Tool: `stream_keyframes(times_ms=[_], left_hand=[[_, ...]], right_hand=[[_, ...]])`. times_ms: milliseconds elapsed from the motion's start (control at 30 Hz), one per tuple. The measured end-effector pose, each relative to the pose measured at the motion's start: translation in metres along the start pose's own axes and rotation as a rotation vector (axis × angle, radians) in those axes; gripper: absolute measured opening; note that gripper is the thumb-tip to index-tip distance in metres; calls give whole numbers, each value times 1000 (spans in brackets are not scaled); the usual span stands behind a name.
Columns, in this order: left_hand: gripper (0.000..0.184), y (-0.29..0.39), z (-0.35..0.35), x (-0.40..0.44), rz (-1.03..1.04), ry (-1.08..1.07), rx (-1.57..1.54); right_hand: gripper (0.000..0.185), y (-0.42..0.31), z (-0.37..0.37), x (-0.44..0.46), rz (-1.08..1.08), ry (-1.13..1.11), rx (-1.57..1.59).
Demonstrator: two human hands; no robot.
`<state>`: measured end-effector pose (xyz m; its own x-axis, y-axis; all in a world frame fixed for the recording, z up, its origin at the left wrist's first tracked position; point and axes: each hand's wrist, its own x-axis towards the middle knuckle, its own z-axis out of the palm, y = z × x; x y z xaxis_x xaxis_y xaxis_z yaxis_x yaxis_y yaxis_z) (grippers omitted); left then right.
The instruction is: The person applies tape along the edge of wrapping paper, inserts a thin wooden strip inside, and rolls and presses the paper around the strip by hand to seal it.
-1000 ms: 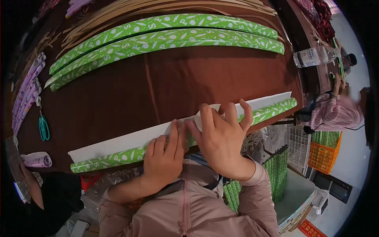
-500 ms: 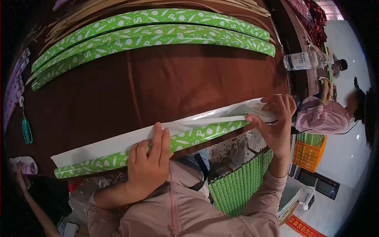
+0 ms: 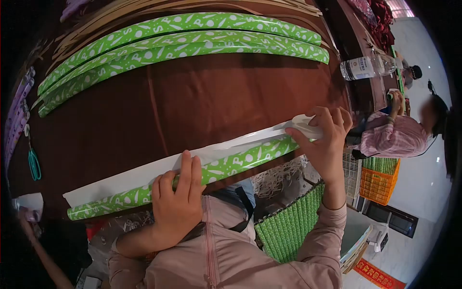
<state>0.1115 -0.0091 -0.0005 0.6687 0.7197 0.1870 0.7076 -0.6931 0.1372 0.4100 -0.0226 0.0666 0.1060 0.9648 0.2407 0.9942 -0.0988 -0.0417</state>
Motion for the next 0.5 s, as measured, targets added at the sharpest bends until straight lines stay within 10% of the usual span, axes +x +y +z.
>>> stream_keyframes(times_ms=[500], left_hand=[[50,3,-9,4,69,-47,6]], right_hand=[[46,-17,-35,4,-55,40,23]])
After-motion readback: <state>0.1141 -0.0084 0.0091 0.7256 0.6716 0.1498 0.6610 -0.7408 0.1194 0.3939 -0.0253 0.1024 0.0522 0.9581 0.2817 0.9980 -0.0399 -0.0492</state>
